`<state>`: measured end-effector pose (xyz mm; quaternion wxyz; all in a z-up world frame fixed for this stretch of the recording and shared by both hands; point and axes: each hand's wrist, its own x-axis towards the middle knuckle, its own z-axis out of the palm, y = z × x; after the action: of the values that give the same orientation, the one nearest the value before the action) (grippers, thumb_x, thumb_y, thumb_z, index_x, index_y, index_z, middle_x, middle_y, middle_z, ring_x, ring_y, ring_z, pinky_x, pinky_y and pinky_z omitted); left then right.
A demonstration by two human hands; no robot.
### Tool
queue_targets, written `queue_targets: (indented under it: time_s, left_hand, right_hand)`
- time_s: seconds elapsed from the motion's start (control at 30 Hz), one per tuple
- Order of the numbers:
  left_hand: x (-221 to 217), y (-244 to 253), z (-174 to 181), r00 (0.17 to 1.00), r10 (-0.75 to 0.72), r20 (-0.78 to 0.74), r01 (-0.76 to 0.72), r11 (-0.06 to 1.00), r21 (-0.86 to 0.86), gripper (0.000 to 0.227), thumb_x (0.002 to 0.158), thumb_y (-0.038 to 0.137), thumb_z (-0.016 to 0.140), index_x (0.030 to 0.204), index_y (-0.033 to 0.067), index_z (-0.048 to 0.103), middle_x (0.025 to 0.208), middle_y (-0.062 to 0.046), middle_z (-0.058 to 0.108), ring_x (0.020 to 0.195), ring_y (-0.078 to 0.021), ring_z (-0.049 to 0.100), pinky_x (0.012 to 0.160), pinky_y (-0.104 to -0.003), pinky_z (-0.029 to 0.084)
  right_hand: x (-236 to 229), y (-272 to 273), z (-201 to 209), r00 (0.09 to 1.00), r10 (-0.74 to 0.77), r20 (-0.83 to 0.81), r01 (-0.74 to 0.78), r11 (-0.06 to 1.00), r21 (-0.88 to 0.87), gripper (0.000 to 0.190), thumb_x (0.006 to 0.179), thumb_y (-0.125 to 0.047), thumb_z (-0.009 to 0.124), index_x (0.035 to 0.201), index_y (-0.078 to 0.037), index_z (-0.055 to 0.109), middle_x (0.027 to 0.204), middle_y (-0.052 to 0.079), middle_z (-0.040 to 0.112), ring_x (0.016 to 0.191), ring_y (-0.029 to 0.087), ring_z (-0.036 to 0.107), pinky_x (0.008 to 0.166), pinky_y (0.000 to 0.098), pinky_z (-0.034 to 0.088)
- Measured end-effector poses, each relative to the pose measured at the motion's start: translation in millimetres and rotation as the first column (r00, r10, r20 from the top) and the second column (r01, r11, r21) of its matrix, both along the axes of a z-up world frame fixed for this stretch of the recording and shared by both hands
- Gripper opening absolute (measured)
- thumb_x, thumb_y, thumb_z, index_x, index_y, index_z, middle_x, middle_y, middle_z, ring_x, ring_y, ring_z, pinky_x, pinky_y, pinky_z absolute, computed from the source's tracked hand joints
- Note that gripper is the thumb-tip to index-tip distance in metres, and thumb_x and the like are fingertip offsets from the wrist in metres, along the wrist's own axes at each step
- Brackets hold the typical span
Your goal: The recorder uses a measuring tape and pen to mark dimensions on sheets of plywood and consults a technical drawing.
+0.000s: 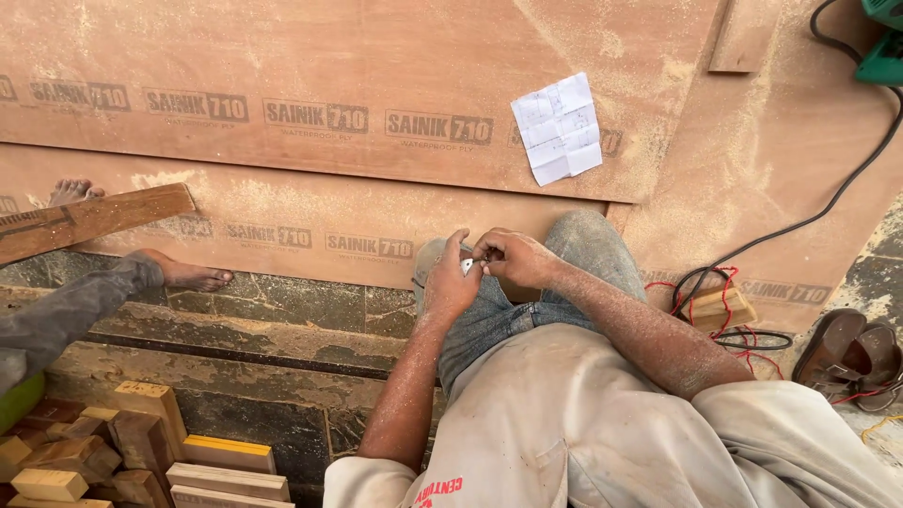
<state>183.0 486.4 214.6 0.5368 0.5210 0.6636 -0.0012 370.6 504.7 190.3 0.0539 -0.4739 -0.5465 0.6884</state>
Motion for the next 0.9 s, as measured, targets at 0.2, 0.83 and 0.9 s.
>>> queue_targets:
  time_s: [0.2, 0.83, 0.9]
  left_hand:
    - [-53, -31, 2, 0.973, -0.112, -0.201, 0.042, 0.945, -0.326, 0.026, 0.105, 0.032, 0.060, 0.122, 0.0169, 0.072, 0.121, -0.006, 0.072, 0.109, -0.0235, 0.068, 0.103, -0.044, 0.052]
    - [-122, -141, -57, 0.930, 0.338, -0.143, -0.367, 0.856, -0.364, 0.027, 0.102, 0.033, 0.060, 0.101, 0.0120, 0.076, 0.095, -0.006, 0.075, 0.081, -0.0191, 0.064, 0.075, -0.041, 0.052]
    - [-102, -105, -96, 0.891, 0.440, -0.113, -0.453, 0.838, -0.306, 0.027, 0.101, 0.031, 0.063, 0.098, 0.0083, 0.078, 0.094, -0.005, 0.078, 0.083, -0.0135, 0.070, 0.077, -0.035, 0.054]
  right_hand:
    - [92, 14, -15, 0.986, -0.165, 0.033, 0.167, 0.922, -0.350, 0.023, 0.086, -0.005, 0.071, 0.106, -0.013, 0.066, 0.101, 0.006, 0.069, 0.095, 0.017, 0.069, 0.093, 0.0331, 0.061]
    - [178, 12, 46, 0.863, -0.469, 0.186, 0.444, 0.881, 0.162, 0.023, 0.098, -0.005, 0.066, 0.121, -0.008, 0.065, 0.124, 0.011, 0.069, 0.104, 0.021, 0.069, 0.093, 0.0350, 0.060]
    - [171, -20, 10, 0.919, -0.149, 0.364, 0.147, 0.989, 0.035, 0.039, 0.099, -0.026, 0.067, 0.133, -0.008, 0.062, 0.133, 0.014, 0.066, 0.117, 0.026, 0.067, 0.104, 0.0426, 0.056]
